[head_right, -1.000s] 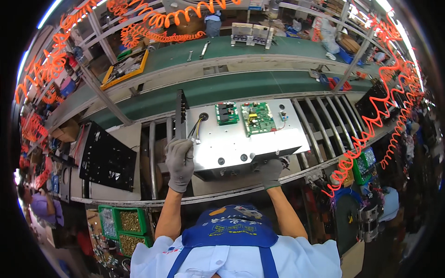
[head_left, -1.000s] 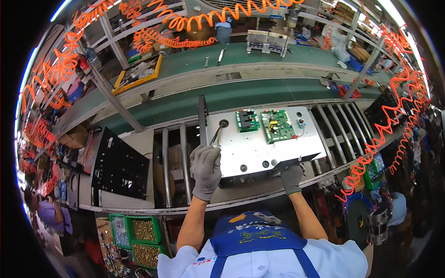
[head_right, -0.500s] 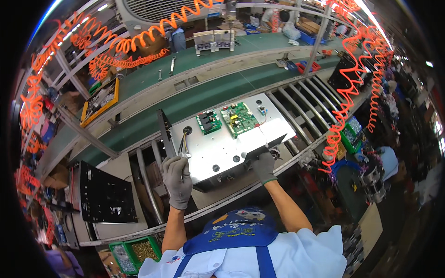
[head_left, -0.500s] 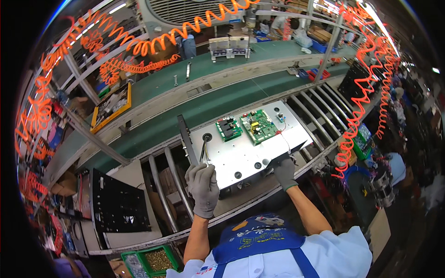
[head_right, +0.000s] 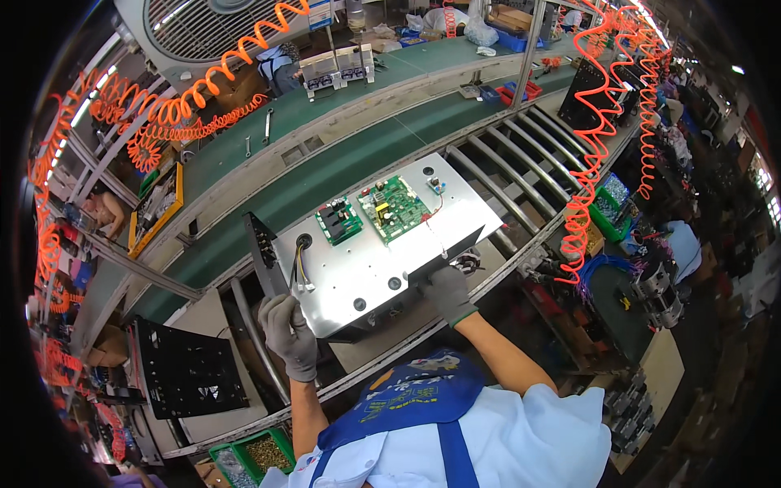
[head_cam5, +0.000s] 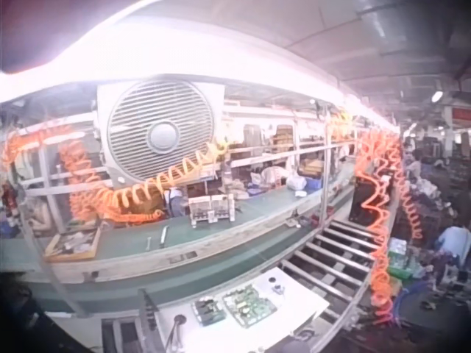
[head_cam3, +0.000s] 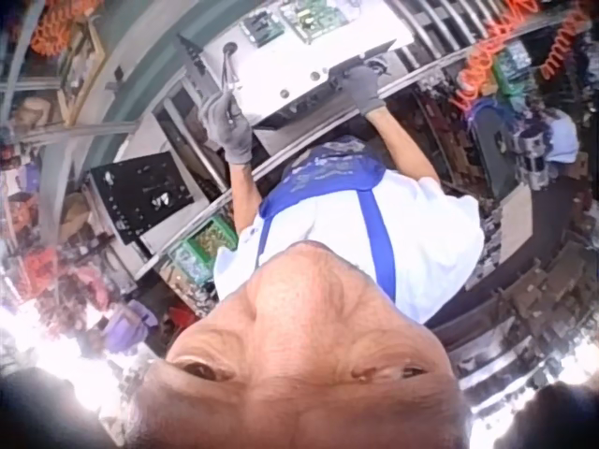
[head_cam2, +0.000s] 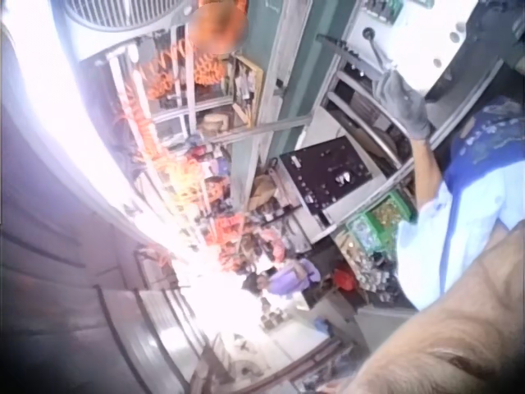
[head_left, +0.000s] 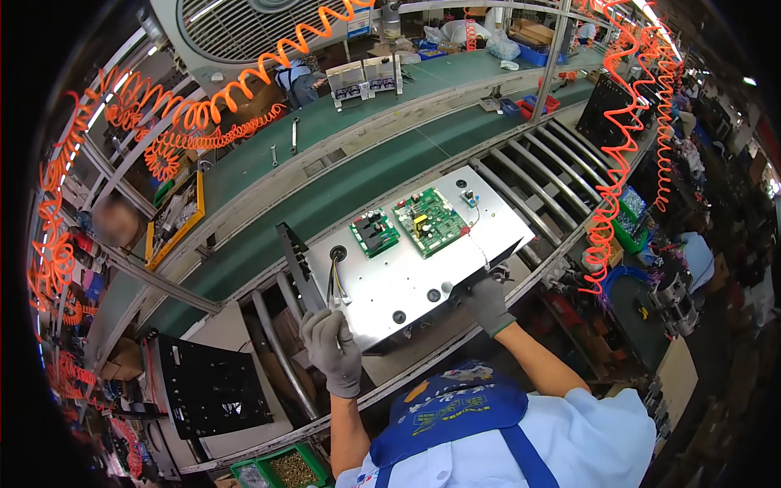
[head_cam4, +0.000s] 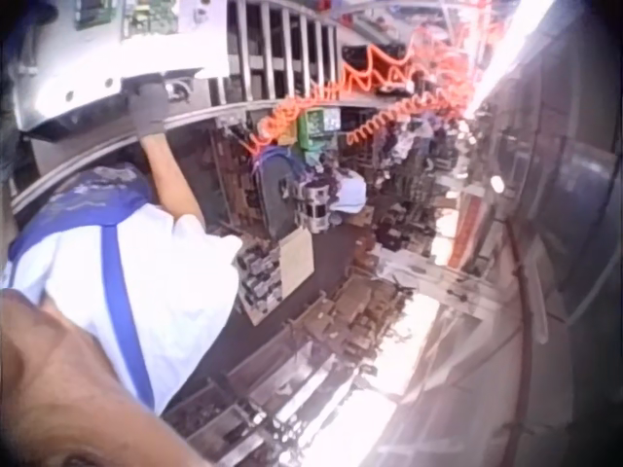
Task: The person assembles electronic components on a factory floor, using a pneumatic screwdriver to secure circuit boards into a metal casing and fasten a motor to a wooden board. The person handles various wires and components, moving between a standing position at a workbench and sitting on a stool to work on the motor.
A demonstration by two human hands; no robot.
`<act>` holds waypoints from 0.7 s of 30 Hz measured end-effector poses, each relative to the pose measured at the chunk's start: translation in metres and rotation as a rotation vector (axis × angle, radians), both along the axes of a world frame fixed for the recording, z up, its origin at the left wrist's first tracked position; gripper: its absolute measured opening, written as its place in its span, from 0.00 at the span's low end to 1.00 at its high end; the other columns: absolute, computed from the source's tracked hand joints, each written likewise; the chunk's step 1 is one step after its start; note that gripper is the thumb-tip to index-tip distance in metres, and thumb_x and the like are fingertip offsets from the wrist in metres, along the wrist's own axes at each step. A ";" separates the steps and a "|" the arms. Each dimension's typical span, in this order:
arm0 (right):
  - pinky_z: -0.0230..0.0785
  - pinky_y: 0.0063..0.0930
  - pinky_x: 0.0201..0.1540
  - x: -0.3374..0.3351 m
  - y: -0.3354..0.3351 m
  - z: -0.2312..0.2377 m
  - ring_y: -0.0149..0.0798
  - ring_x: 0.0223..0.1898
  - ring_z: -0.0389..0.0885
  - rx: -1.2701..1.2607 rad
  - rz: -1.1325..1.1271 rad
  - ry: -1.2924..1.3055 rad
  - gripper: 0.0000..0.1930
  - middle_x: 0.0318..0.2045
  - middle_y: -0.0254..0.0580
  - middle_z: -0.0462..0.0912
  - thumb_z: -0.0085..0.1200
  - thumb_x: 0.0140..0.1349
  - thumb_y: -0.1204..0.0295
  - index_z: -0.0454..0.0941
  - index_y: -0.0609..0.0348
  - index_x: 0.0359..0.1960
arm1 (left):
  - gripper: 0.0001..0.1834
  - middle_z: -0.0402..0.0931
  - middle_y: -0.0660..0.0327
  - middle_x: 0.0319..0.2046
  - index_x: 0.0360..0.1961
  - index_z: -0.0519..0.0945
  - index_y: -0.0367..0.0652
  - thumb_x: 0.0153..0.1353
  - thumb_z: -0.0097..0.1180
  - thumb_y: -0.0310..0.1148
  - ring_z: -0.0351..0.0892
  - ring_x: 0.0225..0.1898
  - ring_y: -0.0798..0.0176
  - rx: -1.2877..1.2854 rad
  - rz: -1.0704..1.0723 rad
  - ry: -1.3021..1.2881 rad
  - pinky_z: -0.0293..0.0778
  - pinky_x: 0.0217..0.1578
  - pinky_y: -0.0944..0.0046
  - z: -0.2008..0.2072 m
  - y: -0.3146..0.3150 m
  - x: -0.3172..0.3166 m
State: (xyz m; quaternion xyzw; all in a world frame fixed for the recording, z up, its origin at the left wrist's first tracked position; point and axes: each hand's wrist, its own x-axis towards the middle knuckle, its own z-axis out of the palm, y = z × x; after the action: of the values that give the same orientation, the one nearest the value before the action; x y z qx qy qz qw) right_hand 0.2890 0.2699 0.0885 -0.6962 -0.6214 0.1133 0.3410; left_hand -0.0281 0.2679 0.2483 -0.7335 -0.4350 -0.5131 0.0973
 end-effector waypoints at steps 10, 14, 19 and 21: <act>0.72 0.48 0.36 0.006 0.000 -0.010 0.55 0.29 0.80 0.084 0.031 -0.025 0.18 0.23 0.52 0.81 0.65 0.51 0.54 0.83 0.57 0.20 | 0.06 0.80 0.57 0.36 0.39 0.81 0.40 0.61 0.59 0.23 0.80 0.43 0.51 0.002 0.065 -0.033 0.71 0.56 0.45 -0.003 0.002 0.011; 0.73 0.47 0.36 -0.002 -0.002 -0.002 0.54 0.28 0.81 0.106 -0.037 0.035 0.15 0.21 0.50 0.80 0.66 0.49 0.56 0.83 0.56 0.21 | 0.04 0.80 0.57 0.36 0.39 0.81 0.39 0.63 0.58 0.24 0.79 0.44 0.51 -0.014 0.082 -0.021 0.71 0.57 0.45 -0.001 0.000 0.013; 0.74 0.46 0.37 -0.001 -0.004 0.013 0.52 0.27 0.82 0.101 -0.067 -0.017 0.12 0.20 0.49 0.81 0.66 0.49 0.59 0.85 0.54 0.26 | 0.05 0.80 0.55 0.36 0.38 0.81 0.38 0.65 0.55 0.27 0.78 0.43 0.51 -0.031 0.067 -0.048 0.70 0.57 0.44 -0.002 0.001 0.017; 0.74 0.46 0.36 -0.001 -0.004 0.020 0.53 0.27 0.82 0.119 -0.055 -0.073 0.12 0.20 0.49 0.81 0.66 0.48 0.60 0.85 0.54 0.26 | 0.06 0.80 0.55 0.36 0.38 0.81 0.38 0.66 0.54 0.28 0.78 0.43 0.50 -0.035 0.081 -0.065 0.70 0.57 0.44 -0.001 0.000 0.018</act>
State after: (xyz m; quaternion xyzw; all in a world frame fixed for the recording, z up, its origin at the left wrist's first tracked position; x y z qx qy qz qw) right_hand 0.2885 0.2664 0.1089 -0.6951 -0.6197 0.0412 0.3622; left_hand -0.0099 0.2678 0.2470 -0.6998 -0.4762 -0.5248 0.0908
